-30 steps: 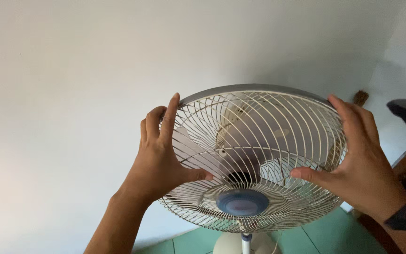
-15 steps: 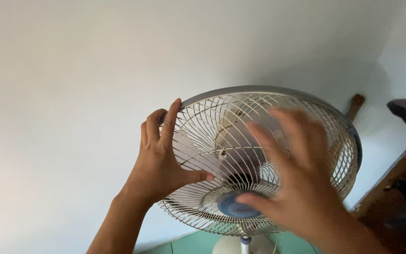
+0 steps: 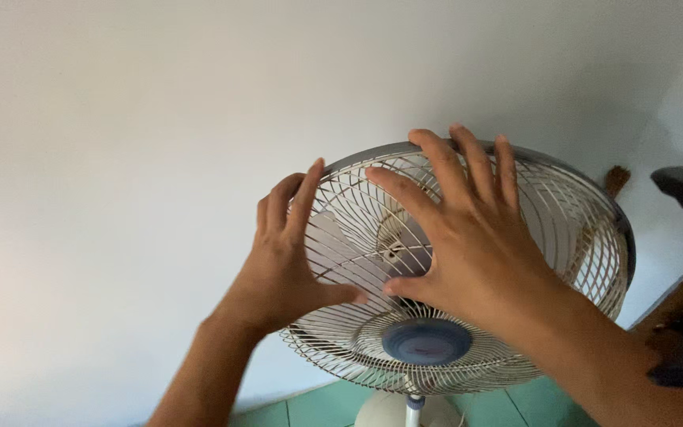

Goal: The person assembles a standing electric fan by attaching the fan blades to the motor hub, securing them with a nut, and then fitting the front wire cage over the blades. The person handles the fan blades, the securing nut, and the front cage.

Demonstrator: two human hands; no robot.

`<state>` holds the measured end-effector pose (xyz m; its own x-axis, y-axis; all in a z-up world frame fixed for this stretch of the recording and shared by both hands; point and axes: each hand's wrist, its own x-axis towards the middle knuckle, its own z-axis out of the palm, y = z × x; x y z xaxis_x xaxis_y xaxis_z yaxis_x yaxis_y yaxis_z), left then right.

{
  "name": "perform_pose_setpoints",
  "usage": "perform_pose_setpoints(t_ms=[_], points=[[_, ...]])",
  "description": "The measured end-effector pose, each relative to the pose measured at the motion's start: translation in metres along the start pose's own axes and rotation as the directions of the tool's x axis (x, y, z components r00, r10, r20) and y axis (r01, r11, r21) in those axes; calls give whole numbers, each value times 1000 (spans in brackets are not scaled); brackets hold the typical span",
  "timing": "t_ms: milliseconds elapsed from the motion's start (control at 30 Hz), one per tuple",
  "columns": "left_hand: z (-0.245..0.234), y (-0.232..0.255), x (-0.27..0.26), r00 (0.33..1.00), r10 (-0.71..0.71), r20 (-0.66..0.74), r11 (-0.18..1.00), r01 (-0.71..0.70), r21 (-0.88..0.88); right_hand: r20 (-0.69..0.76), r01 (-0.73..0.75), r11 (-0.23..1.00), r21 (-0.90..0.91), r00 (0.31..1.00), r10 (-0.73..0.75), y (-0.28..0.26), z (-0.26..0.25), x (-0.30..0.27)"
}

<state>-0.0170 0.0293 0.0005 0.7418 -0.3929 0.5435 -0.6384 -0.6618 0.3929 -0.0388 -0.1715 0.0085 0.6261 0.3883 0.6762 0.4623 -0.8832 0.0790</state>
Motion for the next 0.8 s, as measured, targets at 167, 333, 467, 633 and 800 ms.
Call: perform_pose_setpoints(t_ms=[167, 333, 467, 633, 800], points=[[-2, -20, -3, 911, -370, 181, 922, 384, -50, 19, -37, 999, 26, 999, 36, 6, 6, -3], [-3, -23, -11, 934, -339, 115, 930, 351, -107, 20, -36, 999, -29, 999, 37, 3, 1, 2], [-5, -22, -11, 929, -356, 104, 928, 365, -75, 12, -48, 998, -49, 999, 49, -2, 1, 2], [-6, -25, -14, 945, -322, 65, 942, 326, -79, -14, -74, 996, -56, 997, 73, -9, 5, 8], [-1, -50, -20, 932, -327, 154, 923, 350, -160, 0, -92, 996, 7, 996, 92, -9, 5, 14]])
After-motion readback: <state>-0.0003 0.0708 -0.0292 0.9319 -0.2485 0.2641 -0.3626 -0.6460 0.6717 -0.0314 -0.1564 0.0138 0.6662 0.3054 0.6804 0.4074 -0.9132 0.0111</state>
